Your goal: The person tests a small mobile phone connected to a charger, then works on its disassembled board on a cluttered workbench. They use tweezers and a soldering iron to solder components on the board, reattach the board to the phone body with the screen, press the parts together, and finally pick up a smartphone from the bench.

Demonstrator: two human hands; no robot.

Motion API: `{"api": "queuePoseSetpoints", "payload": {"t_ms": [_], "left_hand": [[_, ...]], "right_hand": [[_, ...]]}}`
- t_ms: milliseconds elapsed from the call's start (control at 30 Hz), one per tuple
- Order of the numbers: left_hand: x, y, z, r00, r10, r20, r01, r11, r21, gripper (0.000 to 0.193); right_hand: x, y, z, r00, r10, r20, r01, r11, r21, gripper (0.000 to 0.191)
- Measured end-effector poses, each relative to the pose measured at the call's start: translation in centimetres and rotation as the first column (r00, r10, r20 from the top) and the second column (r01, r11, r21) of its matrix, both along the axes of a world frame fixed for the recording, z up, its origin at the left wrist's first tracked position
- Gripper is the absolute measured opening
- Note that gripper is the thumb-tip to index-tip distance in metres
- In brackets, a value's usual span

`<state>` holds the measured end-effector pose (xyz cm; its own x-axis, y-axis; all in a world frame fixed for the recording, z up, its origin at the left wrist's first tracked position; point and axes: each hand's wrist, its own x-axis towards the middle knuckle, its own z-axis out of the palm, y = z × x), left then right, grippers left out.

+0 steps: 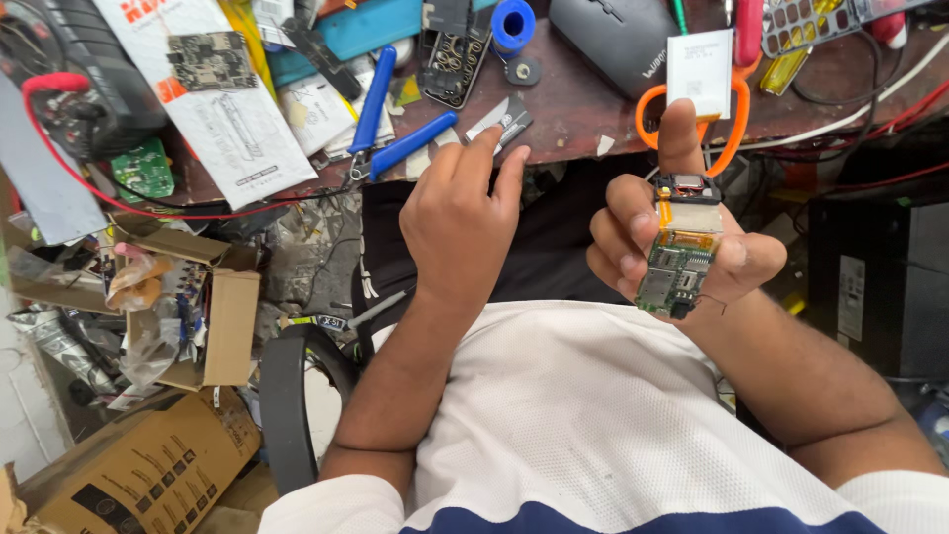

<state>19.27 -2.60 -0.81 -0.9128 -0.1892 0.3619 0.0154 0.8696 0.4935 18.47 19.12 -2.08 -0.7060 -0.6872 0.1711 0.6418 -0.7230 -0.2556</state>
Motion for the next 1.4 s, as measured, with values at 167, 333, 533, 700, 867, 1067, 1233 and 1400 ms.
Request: {"api": "queuePoseSetpoints", "payload": {"t_ms": [167,333,533,700,867,1067,1233,1400], "left_hand": [[1.1,0.8,2.2,0.977,-0.167,-0.133,0.193,0.957,0.217,0.011],[5.0,1.0,5.9,0.858,-0.453,-0.24,0.5,0.635,0.588,0.01],[7.2,1.0,8.2,0.773,-0.616,-0.149,0.416,0.317,0.852,0.022],[8.4,1.2,7.9,0.74,-0.656,-0.145,0.357,0.201,0.912,0.016],[9.4,1.5,7.6,0.731,-0.653,-0.199,0.399,0.172,0.901,0.013],[10.1,1.5,7.4,0.719,-0.665,-0.2,0.411,0.175,0.895,0.017],[10.3,1.6,7.0,0.733,-0.648,-0.207,0.419,0.191,0.888,0.019],[10.3,1.6,7.0,0.743,-0.637,-0.207,0.431,0.218,0.876,0.018]], "right_hand": [[0.2,0.0,1.0,1.0,-0.008,0.023,0.008,1.0,-0.003,0.083],[2.2,0.7,3.1,0.988,-0.006,0.155,-0.008,0.996,0.09,0.087],[3.9,1.1,3.2,0.995,-0.028,0.1,0.011,0.986,0.166,0.087],[4.4,0.5,3.1,0.999,-0.032,0.026,0.026,0.983,0.184,0.088],[4.8,0.2,3.6,0.999,0.037,0.032,-0.042,0.986,0.162,0.081],[5.6,-0.4,4.0,0.991,0.035,0.13,-0.048,0.993,0.104,0.076],[5.3,-0.9,3.6,0.985,0.074,0.158,-0.084,0.995,0.054,0.075],[5.2,-1.0,3.9,0.98,0.081,0.184,-0.095,0.993,0.072,0.073]]}}
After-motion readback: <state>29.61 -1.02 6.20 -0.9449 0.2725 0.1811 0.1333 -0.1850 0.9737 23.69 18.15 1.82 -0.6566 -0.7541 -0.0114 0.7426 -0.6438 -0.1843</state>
